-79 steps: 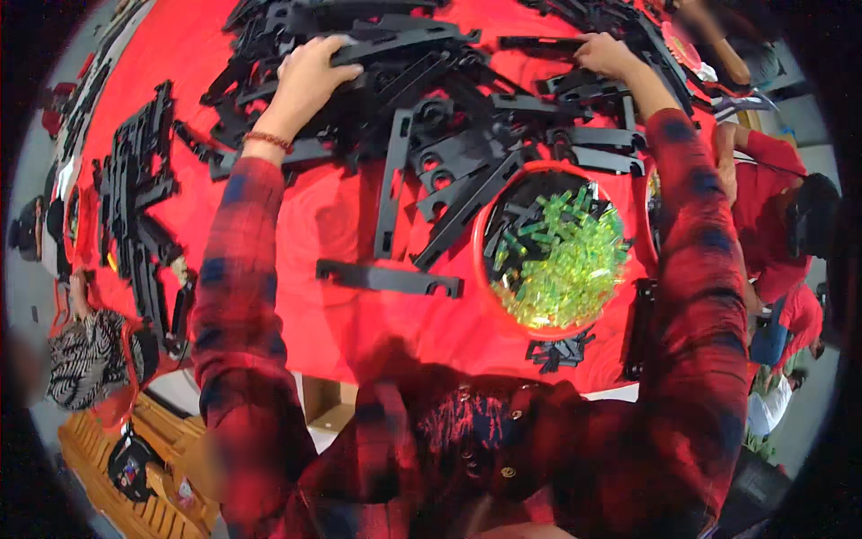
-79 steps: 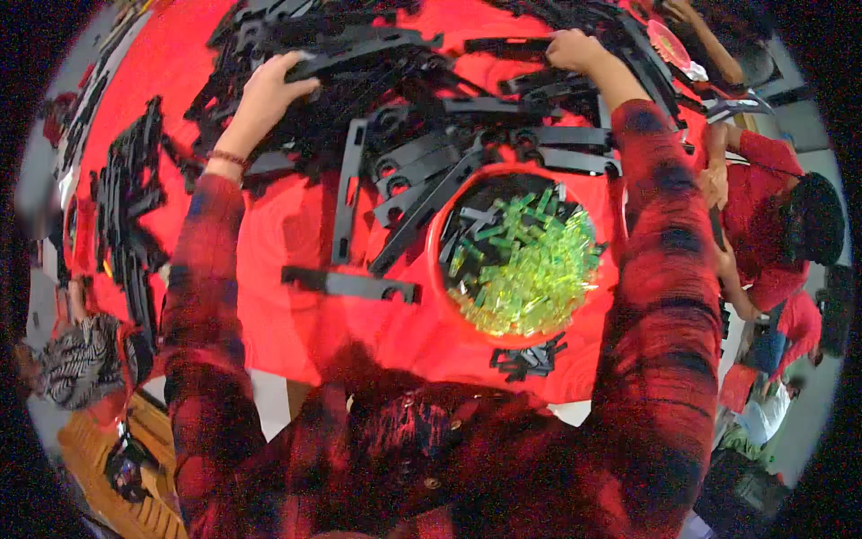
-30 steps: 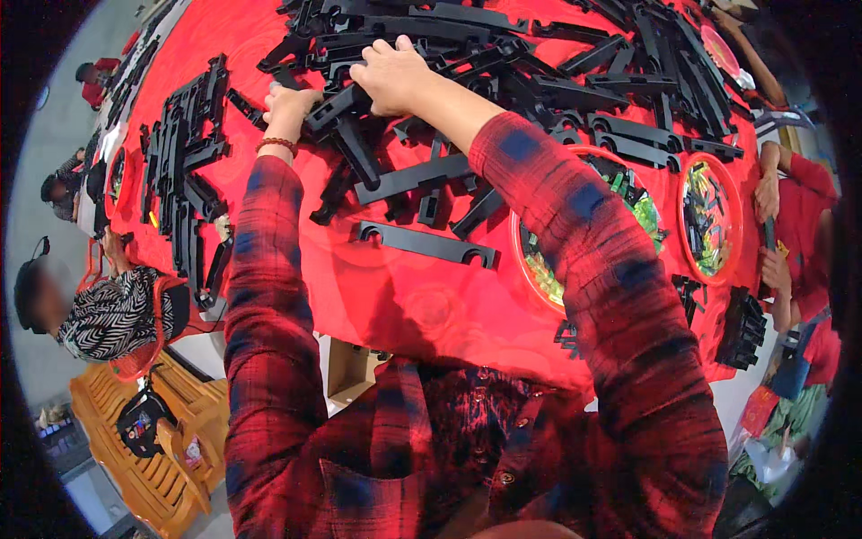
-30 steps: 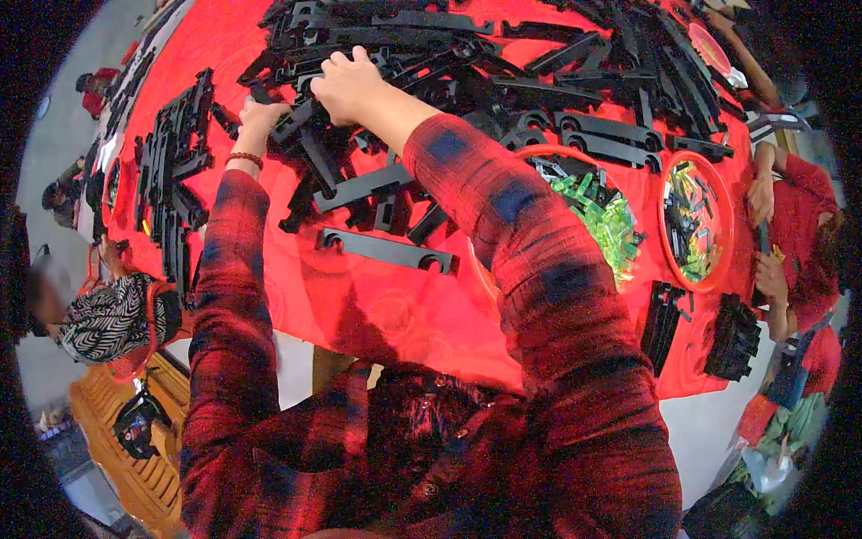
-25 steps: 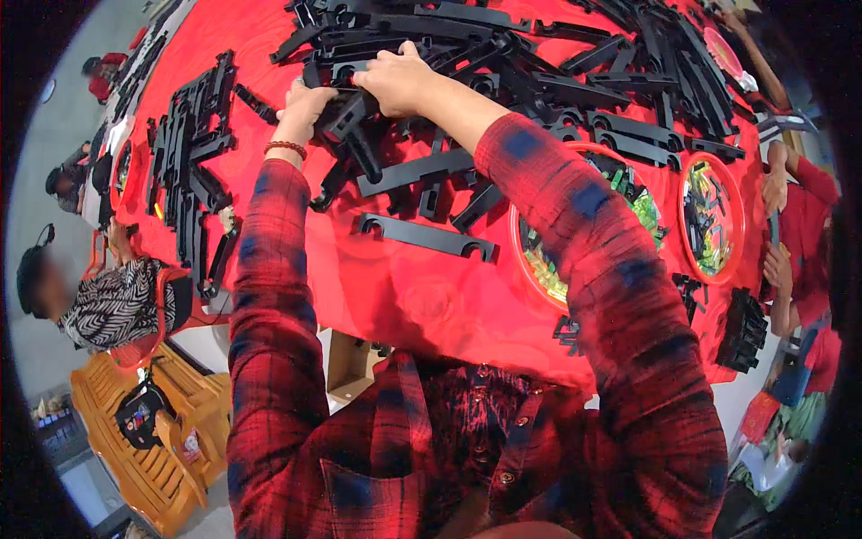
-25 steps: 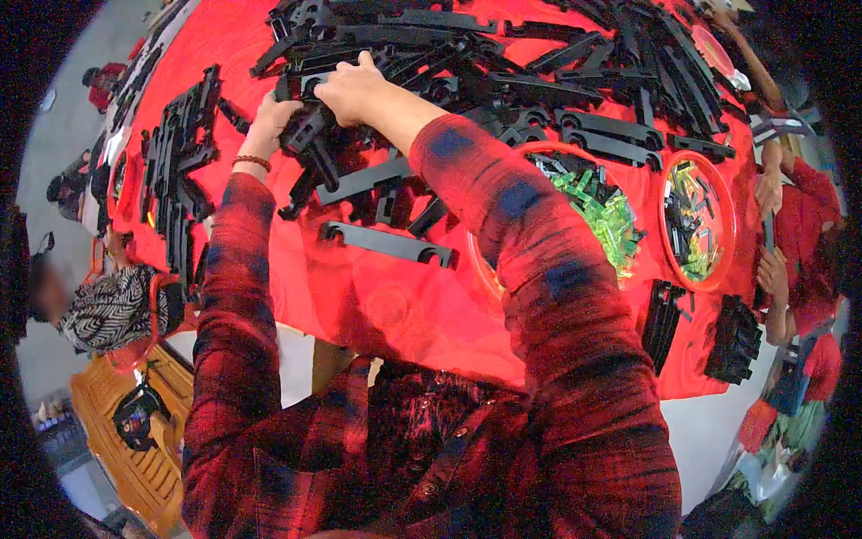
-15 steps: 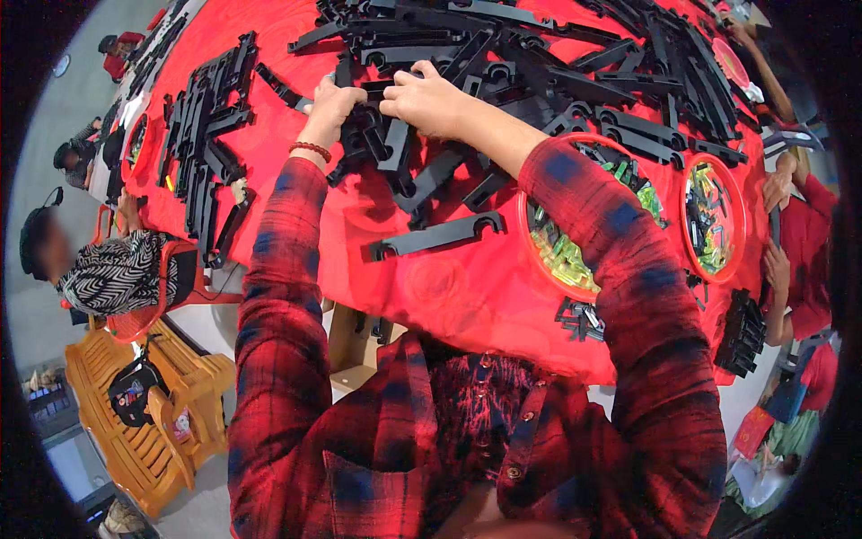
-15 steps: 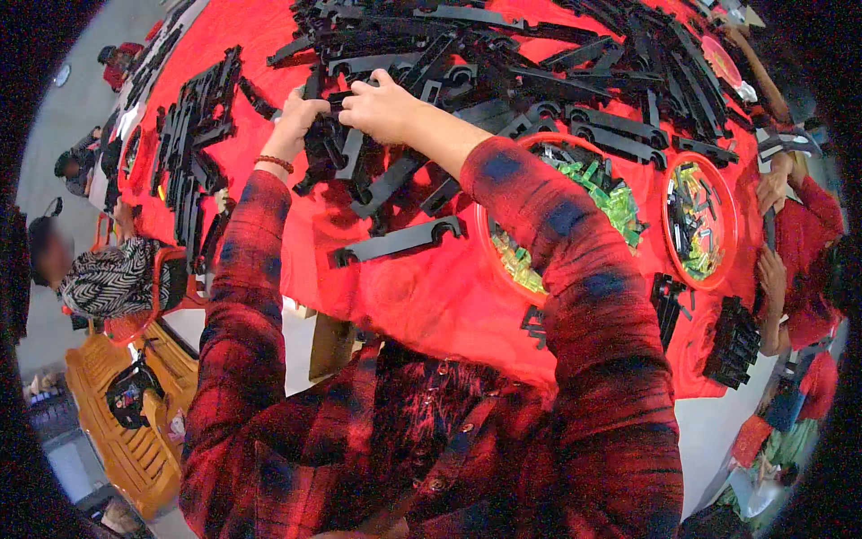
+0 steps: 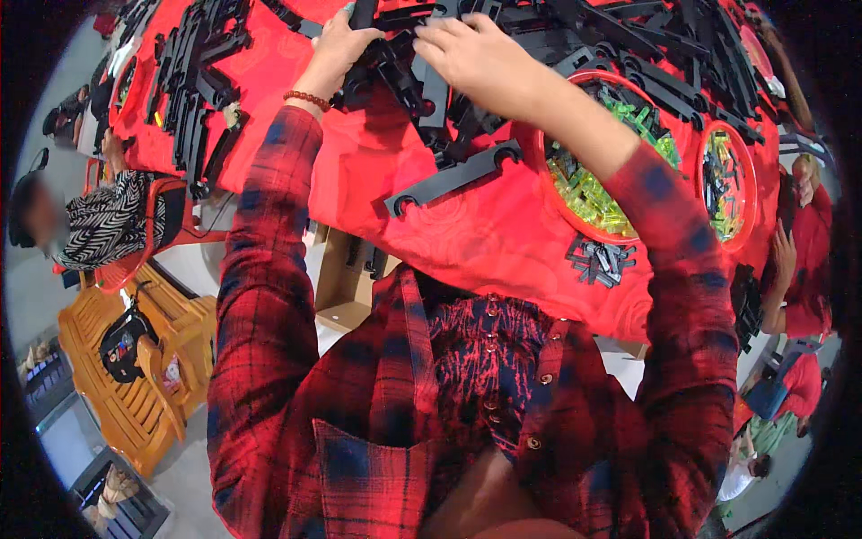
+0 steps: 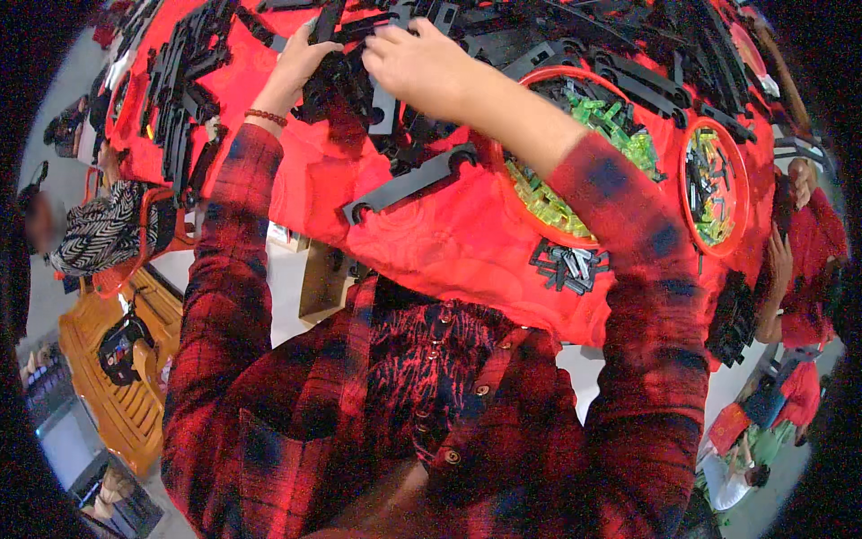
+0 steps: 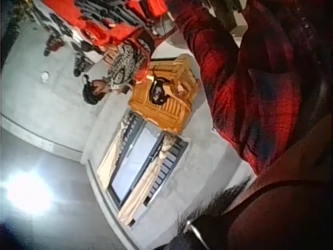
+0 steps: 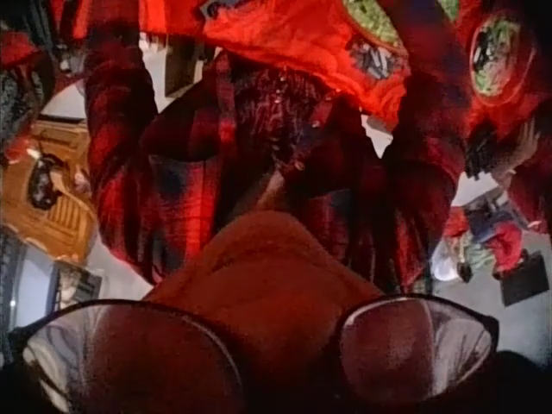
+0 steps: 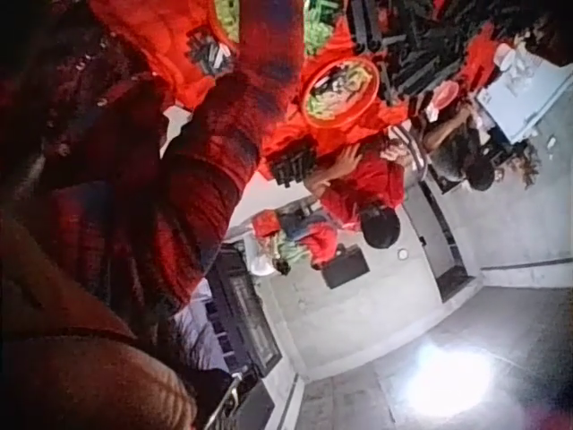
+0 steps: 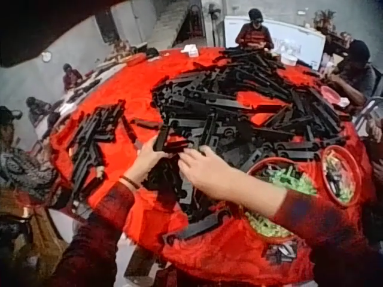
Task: The person assembles toy components by inserting small plastic pieces into black plastic frames by hand. The person sorts through a pile of black plastic frames on the table and assembles more frames.
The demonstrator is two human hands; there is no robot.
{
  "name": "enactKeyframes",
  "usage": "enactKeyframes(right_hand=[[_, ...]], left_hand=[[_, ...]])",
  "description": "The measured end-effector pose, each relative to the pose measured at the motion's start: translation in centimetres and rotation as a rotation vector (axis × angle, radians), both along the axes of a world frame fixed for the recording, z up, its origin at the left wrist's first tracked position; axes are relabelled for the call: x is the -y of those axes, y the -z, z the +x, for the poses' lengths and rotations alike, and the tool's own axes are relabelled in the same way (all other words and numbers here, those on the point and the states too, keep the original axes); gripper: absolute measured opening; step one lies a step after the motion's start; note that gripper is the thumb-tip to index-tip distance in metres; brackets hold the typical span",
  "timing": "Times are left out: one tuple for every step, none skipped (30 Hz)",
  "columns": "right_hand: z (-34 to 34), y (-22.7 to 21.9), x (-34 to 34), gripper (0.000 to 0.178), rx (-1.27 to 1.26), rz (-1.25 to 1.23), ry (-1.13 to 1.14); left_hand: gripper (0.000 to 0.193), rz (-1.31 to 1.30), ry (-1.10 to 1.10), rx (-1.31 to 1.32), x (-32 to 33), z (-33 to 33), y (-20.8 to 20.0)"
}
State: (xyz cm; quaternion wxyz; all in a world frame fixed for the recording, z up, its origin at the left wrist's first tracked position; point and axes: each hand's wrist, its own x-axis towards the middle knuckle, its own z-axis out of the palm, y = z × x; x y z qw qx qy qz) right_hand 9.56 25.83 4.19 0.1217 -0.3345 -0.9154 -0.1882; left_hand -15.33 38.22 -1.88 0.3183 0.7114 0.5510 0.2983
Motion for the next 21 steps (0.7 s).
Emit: enactKeyframes(right_hand=[[-0.4, -1.6, 2.0, 0.035, -0.007, -0.165, -0.009], [-0.9, -1.9, 4.1, 0.023, -0.019, -0.199, -0.018], [-0.4, -1.8, 6.4, 0.017, -0.033, -0.244, -0.018], [0.1, -1.1, 8.8, 0.018, -0.039, -0.335, 0.012], [0.1, -0.8, 10.9, 0.020, -0.053, -0.425, 0.035], [0.0, 0.4, 12.7, 0.032, -0.065, -0.474, 0.068], [-0.5, 1.2, 14.0, 0.040, -0.109, -0.425, 0.093], [-1.1, 2.0, 14.9, 0.048, -0.153, -0.376, 0.118], [-1.4, 2.5, 15.2, 0.048, -0.148, -0.377, 0.126], [-1.8, 2.9, 15.5, 0.053, -0.157, -0.400, 0.185], [-1.9, 3.3, 15.8, 0.058, -0.165, -0.423, 0.244], [-2.1, 3.3, 16.1, 0.058, -0.165, -0.422, 0.245], [-2.3, 3.3, 16.5, 0.055, -0.231, -0.423, 0.252], [-2.4, 3.3, 16.9, 0.053, -0.298, -0.426, 0.259], [-2.5, 3.5, 17.4, 0.050, -0.356, -0.453, 0.265], [-2.4, 3.6, 17.7, 0.050, -0.358, -0.455, 0.268], [-2.4, 3.7, 18.1, 0.047, -0.436, -0.448, 0.267], [-2.1, 3.8, 18.5, 0.045, -0.512, -0.441, 0.271], [-1.8, 3.8, 19.0, 0.045, -0.513, -0.445, 0.280], [-1.4, 3.8, 19.4, 0.044, -0.599, -0.447, 0.296], [-1.1, 3.8, 19.9, 0.044, -0.686, -0.449, 0.309]], left_hand=[[0.057, 0.033, -0.032, -0.061, -0.3, -1.4, 1.0], [0.056, 0.062, -0.065, -0.124, -0.3, -2.4, 1.7], [0.056, 0.063, -0.042, -0.109, -0.2, -1.6, 1.6], [0.061, -0.045, -0.034, 0.018, 0.4, -0.5, 1.1], [0.066, -0.158, -0.042, 0.133, 1.4, -0.3, 0.7], [0.066, -0.157, -0.023, 0.140, 1.9, 0.1, 0.3], [0.065, -0.131, -0.005, 0.174, 2.4, -0.1, 0.2], [0.064, -0.105, 0.013, 0.208, 2.9, -0.2, 0.1], [0.062, -0.064, -0.029, 0.166, 3.3, 0.2, -0.1], [0.062, -0.067, -0.022, 0.172, 3.7, 0.6, -0.3], [0.063, -0.174, -0.011, 0.292, 4.2, 0.8, -0.4], [0.063, -0.276, -0.007, 0.407, 4.3, 0.6, -0.6], [0.063, -0.275, -0.006, 0.407, 4.5, 0.4, -0.5], [0.063, -0.264, -0.006, 0.388, 4.8, 0.3, -0.4], [0.063, -0.254, -0.004, 0.368, 5.1, 0.2, -0.3], [0.063, -0.257, -0.002, 0.366, 5.4, 0.1, -0.1], [0.063, -0.262, -0.006, 0.396, 5.7, -0.1, 0.0], [0.064, -0.271, -0.007, 0.428, 6.2, 0.2, -0.1], [0.064, -0.278, -0.001, 0.428, 6.8, 0.5, -0.2], [0.065, -0.266, 0.038, 0.417, 7.4, 0.6, -0.3], [0.065, -0.253, 0.075, 0.405, 8.1, 0.7, -0.4]])
